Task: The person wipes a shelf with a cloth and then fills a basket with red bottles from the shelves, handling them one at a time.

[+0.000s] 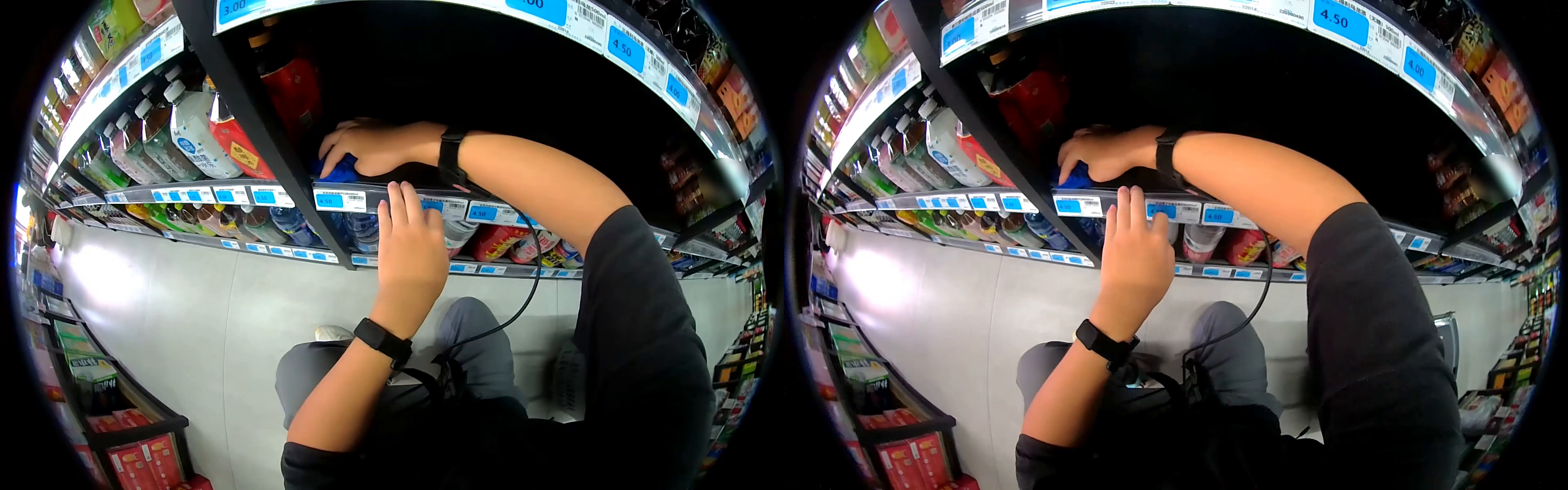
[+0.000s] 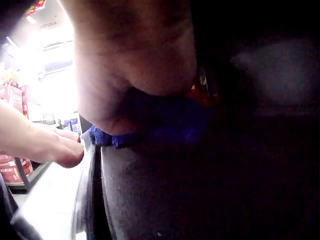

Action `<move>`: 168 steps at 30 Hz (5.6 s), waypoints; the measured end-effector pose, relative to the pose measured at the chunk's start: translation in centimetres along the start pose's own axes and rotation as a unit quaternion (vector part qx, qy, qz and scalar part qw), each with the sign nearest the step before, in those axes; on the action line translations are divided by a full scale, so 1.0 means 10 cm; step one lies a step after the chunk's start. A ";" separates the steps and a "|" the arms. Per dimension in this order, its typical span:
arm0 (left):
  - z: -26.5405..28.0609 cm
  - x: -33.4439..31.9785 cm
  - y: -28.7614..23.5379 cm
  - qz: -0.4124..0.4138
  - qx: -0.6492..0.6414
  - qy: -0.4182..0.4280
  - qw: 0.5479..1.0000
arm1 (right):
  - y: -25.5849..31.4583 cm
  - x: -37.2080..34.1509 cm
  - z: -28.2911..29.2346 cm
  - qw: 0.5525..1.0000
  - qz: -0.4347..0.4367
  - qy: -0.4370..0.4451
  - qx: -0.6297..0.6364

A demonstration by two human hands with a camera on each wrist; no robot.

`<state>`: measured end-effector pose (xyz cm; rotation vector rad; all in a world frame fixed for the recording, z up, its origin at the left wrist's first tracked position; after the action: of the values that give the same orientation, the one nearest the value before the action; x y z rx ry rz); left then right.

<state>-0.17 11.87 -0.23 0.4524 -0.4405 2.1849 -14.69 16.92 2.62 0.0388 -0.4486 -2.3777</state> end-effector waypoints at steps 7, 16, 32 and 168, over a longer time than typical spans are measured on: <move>0.01 0.00 -0.01 -0.003 0.005 0.008 1.000 | -0.09 -0.52 0.09 0.999 -0.018 0.022 0.022; 0.01 -0.02 0.03 -0.015 0.011 -0.014 1.000 | -0.25 -1.66 0.34 0.983 -0.177 0.024 0.036; 0.01 0.02 0.01 -0.032 0.023 -0.032 0.999 | -0.33 -2.86 0.85 0.851 -0.384 -0.227 0.276; 0.32 -0.02 -0.46 -0.034 -0.394 0.029 0.918 | 1.03 -2.53 -0.11 0.777 -0.324 -0.274 0.465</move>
<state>4.13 13.00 3.16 -0.0455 -1.1813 1.7516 11.10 26.00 2.57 -0.0661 -2.1644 -2.4883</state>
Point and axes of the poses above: each hand's wrist, its own x-axis towards the middle knuckle, its own z-axis out of the back of the hand, y = z × x, the point moved 5 cm from there along x, towards the middle knuckle, and after that the axes turned 2 degrees about -z, right-handed, at the moved point
